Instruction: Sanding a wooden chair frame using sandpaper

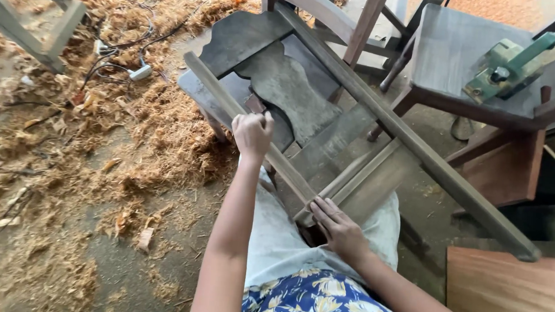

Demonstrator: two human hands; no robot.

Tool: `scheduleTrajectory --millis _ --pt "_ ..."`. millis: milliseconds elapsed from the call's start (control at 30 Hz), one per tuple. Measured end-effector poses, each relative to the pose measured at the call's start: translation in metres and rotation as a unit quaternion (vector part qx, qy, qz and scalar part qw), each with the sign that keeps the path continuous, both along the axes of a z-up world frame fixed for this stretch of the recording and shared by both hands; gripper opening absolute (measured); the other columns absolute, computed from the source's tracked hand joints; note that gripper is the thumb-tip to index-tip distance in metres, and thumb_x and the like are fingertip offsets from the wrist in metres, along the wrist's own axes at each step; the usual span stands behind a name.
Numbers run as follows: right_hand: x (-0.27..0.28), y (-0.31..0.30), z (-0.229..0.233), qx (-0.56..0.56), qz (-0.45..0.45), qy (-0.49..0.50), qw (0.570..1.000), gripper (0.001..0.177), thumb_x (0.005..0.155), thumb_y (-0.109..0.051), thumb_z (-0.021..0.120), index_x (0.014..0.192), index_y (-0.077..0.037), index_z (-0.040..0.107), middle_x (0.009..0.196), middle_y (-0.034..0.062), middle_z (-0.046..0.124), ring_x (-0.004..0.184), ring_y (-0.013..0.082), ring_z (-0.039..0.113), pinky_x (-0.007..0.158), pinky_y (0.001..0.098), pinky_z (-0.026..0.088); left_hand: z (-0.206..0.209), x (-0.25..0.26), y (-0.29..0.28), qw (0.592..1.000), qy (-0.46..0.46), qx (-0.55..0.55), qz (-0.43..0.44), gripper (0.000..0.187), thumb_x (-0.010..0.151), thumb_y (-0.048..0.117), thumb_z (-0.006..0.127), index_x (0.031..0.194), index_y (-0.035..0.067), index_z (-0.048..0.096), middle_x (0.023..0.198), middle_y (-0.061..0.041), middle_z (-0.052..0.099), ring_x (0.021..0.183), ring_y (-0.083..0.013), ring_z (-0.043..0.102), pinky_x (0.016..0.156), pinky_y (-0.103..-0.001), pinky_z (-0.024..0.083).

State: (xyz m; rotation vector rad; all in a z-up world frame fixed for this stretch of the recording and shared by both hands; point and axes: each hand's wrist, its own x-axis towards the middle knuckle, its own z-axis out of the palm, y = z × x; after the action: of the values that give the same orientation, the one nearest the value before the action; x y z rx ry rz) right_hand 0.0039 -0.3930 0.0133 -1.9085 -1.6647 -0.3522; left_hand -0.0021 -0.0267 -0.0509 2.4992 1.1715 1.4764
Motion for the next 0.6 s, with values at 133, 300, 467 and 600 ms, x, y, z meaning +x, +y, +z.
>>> scheduleTrajectory --millis 133,300,467,600 --pt "0.010 0.060 0.006 -0.005 0.026 -0.054 0.998 0.039 0.099 -0.014 0.053 0.136 -0.009 0.064 0.137 0.0081 0.067 0.129 0.0252 0.061 0.110 0.0325 0.050 0.026 0.009 0.005 1.000 0.002 0.004 0.030 0.022 0.089 0.037 0.069 0.074 0.021 0.067 0.070 0.001 0.061 0.080 -0.0168 0.060 0.096 -0.036 0.039" --pt "0.010 0.167 0.004 -0.021 -0.003 -0.014 1.000 0.046 0.101 -0.022 0.062 0.144 -0.009 0.056 0.146 0.0147 0.059 0.133 0.0323 0.058 0.107 0.0386 0.052 0.031 0.007 0.005 0.984 0.006 -0.173 0.041 0.025 0.091 0.022 0.064 0.114 0.032 0.066 0.123 0.009 0.064 0.136 -0.0129 0.048 0.118 -0.051 0.025" --pt "0.015 0.167 -0.013 -0.034 0.031 -0.038 0.998 0.055 0.096 -0.017 0.059 0.150 -0.010 0.051 0.152 0.0112 0.054 0.137 0.0285 0.054 0.113 0.0354 0.047 0.032 0.005 -0.002 0.975 0.017 -0.215 0.055 0.027 0.090 0.022 0.056 0.110 0.037 0.065 0.124 0.009 0.064 0.146 -0.0118 0.039 0.117 -0.064 0.018" --pt "0.006 0.085 0.011 -0.054 0.079 -0.012 0.995 0.084 0.077 0.014 0.053 0.157 -0.009 0.041 0.152 0.0148 0.051 0.137 0.0304 0.051 0.120 0.0375 0.041 0.067 -0.001 -0.005 0.958 0.078 -0.274 0.037 0.028 0.090 0.021 0.051 0.108 0.028 0.071 0.126 0.003 0.069 0.151 -0.0191 0.030 0.122 -0.065 0.010"
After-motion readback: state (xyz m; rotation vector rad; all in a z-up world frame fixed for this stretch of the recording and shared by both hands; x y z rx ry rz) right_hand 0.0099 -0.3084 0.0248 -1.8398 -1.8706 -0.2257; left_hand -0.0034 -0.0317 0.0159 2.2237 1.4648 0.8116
